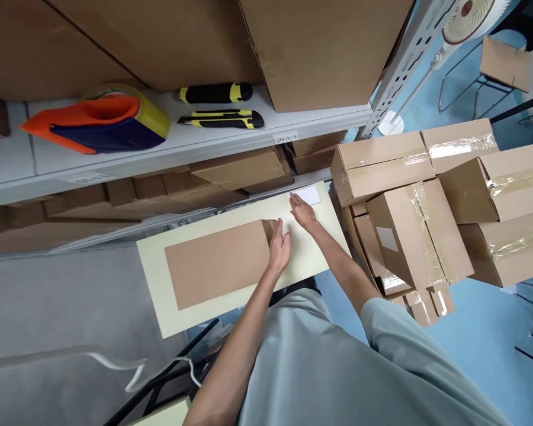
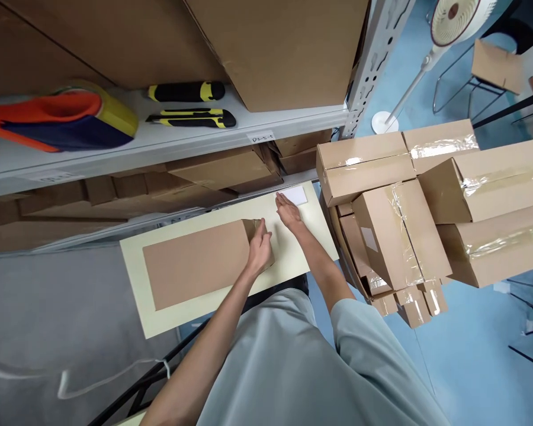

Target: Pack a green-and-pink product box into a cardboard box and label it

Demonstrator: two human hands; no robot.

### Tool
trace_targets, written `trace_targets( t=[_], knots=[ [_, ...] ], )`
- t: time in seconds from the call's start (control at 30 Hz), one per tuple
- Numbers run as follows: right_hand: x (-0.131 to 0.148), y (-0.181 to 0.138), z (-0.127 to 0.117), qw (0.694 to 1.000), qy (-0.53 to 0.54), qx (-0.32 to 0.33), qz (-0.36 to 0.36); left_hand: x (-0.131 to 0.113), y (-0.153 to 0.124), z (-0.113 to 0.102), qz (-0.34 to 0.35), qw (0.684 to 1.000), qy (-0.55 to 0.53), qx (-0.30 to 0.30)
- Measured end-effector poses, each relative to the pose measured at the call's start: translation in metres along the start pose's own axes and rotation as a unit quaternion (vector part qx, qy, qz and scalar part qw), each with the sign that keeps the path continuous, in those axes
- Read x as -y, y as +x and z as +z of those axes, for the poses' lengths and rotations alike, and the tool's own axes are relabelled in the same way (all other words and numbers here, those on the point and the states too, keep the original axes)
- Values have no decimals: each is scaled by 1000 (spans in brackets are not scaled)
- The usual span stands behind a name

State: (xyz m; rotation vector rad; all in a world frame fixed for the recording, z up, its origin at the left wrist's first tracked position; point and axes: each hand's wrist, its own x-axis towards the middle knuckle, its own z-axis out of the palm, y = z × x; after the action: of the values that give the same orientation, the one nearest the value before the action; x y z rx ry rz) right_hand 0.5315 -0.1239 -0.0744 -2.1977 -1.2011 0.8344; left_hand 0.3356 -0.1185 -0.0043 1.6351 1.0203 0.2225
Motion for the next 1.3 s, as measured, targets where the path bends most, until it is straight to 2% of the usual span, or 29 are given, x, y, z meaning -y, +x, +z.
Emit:
trace_targets(
  t=[0.17, 0.43, 0.6, 0.73, 0.83, 0.93, 1.03, 1.2, 1.3],
  knots=[
    [-9, 0, -2, 998, 55, -8, -7, -1, 3, 2, -8, 999, 33, 26],
    [-8, -5, -14, 998, 52, 5, -18, -19, 14, 6, -9, 999, 34, 39],
    [-4, -3, -19, 999, 40, 9, -19, -21, 22, 4, -10, 999, 31, 40],
    [2, -6, -23, 998, 48, -35, -3, -18, 32, 2, -12, 998, 41, 45],
    [2, -14, -28, 990, 78, -115, 17, -18, 46, 3, -8, 997, 61, 48],
    [-5, -23, -33, 954, 161, -238, 81, -21, 70, 10, 9, 989, 121, 90],
    [-17, -33, -34, 886, 272, -336, 168, -27, 99, 22, 54, 965, 197, 163],
    [-38, -49, -27, 780, 408, -384, 277, -39, 146, 41, 126, 918, 293, 234],
    [-47, -54, -22, 748, 431, -406, 301, -46, 166, 51, 141, 887, 348, 268]
  ],
)
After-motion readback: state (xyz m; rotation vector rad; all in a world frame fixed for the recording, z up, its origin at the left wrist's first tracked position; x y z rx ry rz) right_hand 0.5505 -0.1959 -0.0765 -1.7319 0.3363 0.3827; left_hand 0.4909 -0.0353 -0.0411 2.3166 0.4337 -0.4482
